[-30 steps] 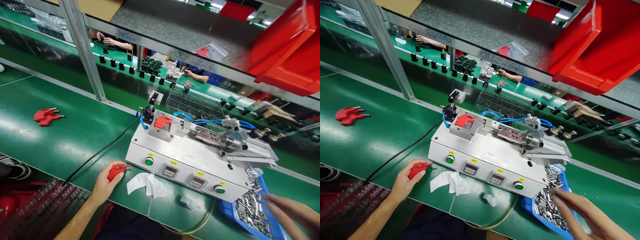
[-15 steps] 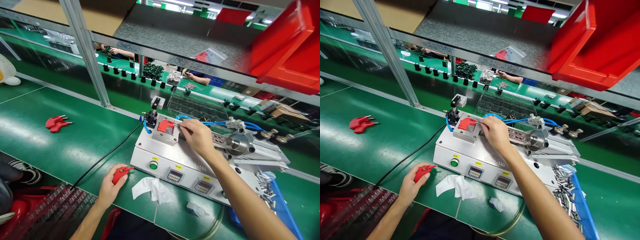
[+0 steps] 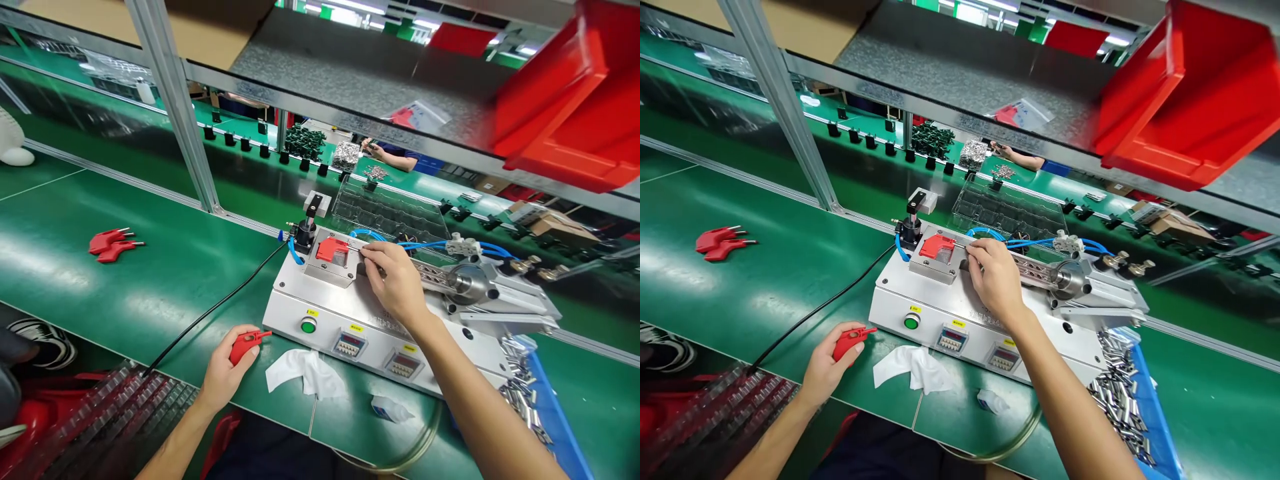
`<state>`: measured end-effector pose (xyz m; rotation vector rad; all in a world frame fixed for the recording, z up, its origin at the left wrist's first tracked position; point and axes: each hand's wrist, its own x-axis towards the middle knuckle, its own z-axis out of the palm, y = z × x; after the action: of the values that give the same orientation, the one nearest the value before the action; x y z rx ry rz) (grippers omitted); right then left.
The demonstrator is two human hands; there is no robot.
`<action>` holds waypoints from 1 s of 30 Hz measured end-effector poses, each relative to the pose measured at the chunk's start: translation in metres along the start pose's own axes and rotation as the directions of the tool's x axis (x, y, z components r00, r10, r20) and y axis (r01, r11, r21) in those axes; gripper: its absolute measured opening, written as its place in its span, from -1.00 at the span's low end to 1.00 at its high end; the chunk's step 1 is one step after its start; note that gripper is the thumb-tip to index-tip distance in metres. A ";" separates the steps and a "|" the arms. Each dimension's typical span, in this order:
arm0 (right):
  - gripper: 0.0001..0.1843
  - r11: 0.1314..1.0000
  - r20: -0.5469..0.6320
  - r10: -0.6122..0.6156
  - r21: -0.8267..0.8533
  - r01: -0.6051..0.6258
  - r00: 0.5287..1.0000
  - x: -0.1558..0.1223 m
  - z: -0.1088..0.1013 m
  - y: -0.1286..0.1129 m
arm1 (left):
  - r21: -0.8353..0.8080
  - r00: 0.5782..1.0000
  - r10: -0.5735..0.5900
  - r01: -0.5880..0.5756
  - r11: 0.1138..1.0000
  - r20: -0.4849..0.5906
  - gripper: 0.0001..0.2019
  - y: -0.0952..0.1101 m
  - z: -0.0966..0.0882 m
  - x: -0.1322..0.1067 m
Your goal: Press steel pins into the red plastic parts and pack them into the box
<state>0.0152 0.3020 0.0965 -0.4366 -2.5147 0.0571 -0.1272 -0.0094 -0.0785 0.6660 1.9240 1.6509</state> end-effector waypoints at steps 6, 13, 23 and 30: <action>-0.71 1.000 0.050 0.014 -0.024 -0.013 0.999 0.020 -0.009 -0.012 | -0.002 0.998 0.029 -0.029 1.000 0.048 -0.66 0.001 -0.002 0.003; -0.81 0.996 0.340 0.073 -0.074 -0.050 0.938 0.063 0.002 -0.033 | -0.188 0.997 0.032 -0.046 0.981 -0.077 -0.60 -0.007 0.011 -0.001; -0.90 0.979 -0.045 -0.042 0.198 0.050 0.998 0.014 -0.063 -0.027 | 0.041 0.958 0.253 -0.250 0.967 -0.138 -0.67 0.000 0.011 -0.002; -0.77 0.999 0.108 -0.005 0.048 0.000 0.994 -0.086 -0.063 0.005 | 0.304 0.600 0.797 -0.774 0.555 0.072 -0.81 0.121 0.025 0.043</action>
<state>0.1189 0.2756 0.1020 -0.4210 -2.6139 0.1436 -0.1390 0.0544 0.0355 1.8571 2.0906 1.8607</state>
